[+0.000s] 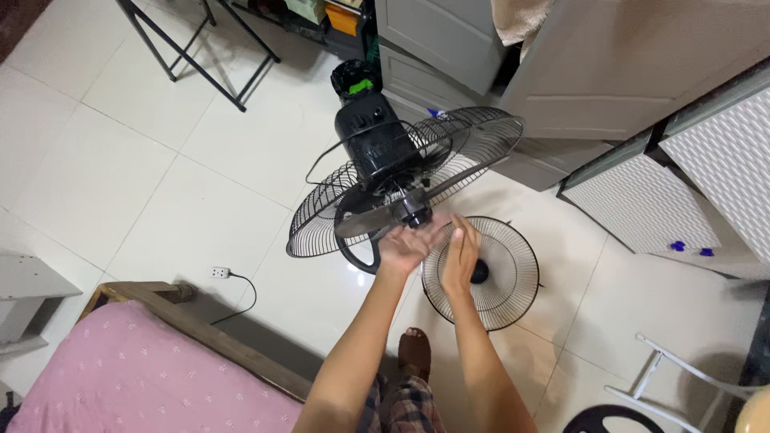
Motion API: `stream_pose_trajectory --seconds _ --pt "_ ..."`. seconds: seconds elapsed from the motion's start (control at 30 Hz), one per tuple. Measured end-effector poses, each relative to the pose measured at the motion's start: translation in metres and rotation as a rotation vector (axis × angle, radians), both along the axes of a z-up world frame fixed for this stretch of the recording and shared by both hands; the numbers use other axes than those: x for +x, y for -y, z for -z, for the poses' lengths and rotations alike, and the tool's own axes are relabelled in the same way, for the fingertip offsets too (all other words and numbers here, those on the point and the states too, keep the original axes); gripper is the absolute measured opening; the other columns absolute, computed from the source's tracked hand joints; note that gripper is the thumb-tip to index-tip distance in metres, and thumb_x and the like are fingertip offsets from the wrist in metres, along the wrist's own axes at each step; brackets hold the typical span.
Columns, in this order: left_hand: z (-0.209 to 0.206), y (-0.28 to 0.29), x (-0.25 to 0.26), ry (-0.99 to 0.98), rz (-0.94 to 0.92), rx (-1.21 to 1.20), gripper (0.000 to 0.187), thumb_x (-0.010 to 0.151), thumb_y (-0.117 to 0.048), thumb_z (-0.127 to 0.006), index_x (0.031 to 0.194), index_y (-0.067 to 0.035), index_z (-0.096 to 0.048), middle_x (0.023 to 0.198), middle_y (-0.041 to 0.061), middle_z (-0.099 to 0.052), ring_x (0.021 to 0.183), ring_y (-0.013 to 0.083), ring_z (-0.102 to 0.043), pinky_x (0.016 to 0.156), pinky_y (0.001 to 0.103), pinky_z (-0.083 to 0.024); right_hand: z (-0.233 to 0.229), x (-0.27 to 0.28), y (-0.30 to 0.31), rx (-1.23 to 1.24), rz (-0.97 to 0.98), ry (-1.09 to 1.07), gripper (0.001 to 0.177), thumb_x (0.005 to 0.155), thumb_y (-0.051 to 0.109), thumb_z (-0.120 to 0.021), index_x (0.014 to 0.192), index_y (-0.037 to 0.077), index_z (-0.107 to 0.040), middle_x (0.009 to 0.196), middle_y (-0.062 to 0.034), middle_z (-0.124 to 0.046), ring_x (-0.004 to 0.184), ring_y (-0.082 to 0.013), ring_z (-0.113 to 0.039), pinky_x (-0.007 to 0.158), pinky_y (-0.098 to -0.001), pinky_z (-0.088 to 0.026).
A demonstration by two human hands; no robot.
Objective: The person disassembles a standing electric fan by removing the front grille, fan blades, and rear grille, then reassembles the components in reverse order. The person handles the fan parts by hand and uses a screwdriver to loosen and tighten the central hub nut.
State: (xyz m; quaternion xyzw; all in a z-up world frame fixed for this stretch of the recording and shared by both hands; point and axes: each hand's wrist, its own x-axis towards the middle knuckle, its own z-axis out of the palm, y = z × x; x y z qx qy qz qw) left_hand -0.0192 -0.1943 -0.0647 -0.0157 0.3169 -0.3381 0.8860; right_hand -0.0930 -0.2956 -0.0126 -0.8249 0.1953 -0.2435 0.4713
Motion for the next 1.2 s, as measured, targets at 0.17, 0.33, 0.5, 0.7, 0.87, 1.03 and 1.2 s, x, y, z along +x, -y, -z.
stream_pose_trajectory --seconds 0.17,0.33,0.5,0.7,0.87,1.03,1.2 --pt "0.002 0.002 0.008 -0.049 -0.066 -0.172 0.067 0.104 -0.035 -0.018 0.142 0.014 -0.045 0.146 0.036 -0.048 0.138 0.0469 -0.047 0.121 0.054 -0.032 0.000 -0.005 -0.013 -0.029 -0.252 0.271 0.062 0.111 0.049 -0.034 0.132 0.000 -0.065 0.140 -0.0189 -0.061 0.138 -0.0300 -0.051 0.118 -0.0421 -0.037" --pt "0.010 0.000 0.010 0.016 0.002 -0.119 0.070 0.106 -0.037 -0.013 0.141 0.013 -0.047 0.146 0.034 -0.050 0.136 0.0441 -0.049 0.119 0.054 -0.035 0.010 -0.003 -0.010 -0.086 -0.057 -0.161 0.063 0.110 0.045 -0.024 0.133 0.003 -0.065 0.136 -0.0167 -0.061 0.138 -0.0332 -0.043 0.117 -0.0474 -0.028" --pt "0.008 0.006 0.010 0.032 0.049 -0.081 0.071 0.104 -0.042 -0.012 0.141 0.007 -0.048 0.147 0.032 -0.050 0.136 0.0415 -0.049 0.117 0.053 -0.033 0.013 -0.009 -0.009 -0.084 -0.097 0.035 0.069 0.112 0.051 -0.014 0.143 0.009 -0.060 0.149 -0.0129 -0.052 0.140 -0.0319 -0.037 0.121 -0.0471 -0.026" --pt "0.000 -0.004 0.010 -0.008 0.038 -0.109 0.072 0.106 -0.042 -0.013 0.142 0.012 -0.045 0.147 0.032 -0.049 0.137 0.0425 -0.049 0.120 0.053 -0.032 0.004 0.001 -0.009 -0.077 -0.097 -0.136 0.082 0.105 0.061 -0.004 0.147 0.016 -0.058 0.164 -0.0111 -0.035 0.149 -0.0364 -0.021 0.120 -0.0552 -0.008" --pt "0.013 -0.011 0.010 0.026 0.056 -0.023 0.067 0.107 -0.043 -0.015 0.143 0.006 -0.044 0.148 0.028 -0.051 0.140 0.0442 -0.047 0.121 0.055 -0.030 0.008 -0.009 -0.006 -0.020 -0.217 -0.083 0.084 0.102 0.071 -0.002 0.151 0.025 -0.053 0.169 -0.0072 -0.029 0.156 -0.0342 -0.015 0.124 -0.0539 0.000" --pt "0.027 -0.009 0.014 0.029 0.064 0.072 0.071 0.109 -0.046 -0.016 0.147 0.008 -0.041 0.148 0.030 -0.051 0.141 0.0444 -0.046 0.122 0.055 -0.030 0.031 -0.003 -0.004 0.038 -0.207 -0.235 0.085 0.099 0.069 -0.001 0.152 0.026 -0.051 0.169 -0.0105 -0.025 0.154 -0.0353 -0.009 0.121 -0.0554 0.002" --pt "0.020 -0.006 0.013 0.028 0.072 0.083 0.079 0.105 -0.053 -0.012 0.145 0.006 -0.045 0.145 0.027 -0.054 0.136 0.0468 -0.049 0.121 0.055 -0.029 0.046 0.001 0.005 0.218 -0.098 -0.188 0.079 0.105 0.070 -0.011 0.157 0.019 -0.043 0.167 -0.0143 -0.027 0.154 -0.0351 -0.013 0.121 -0.0536 -0.004"
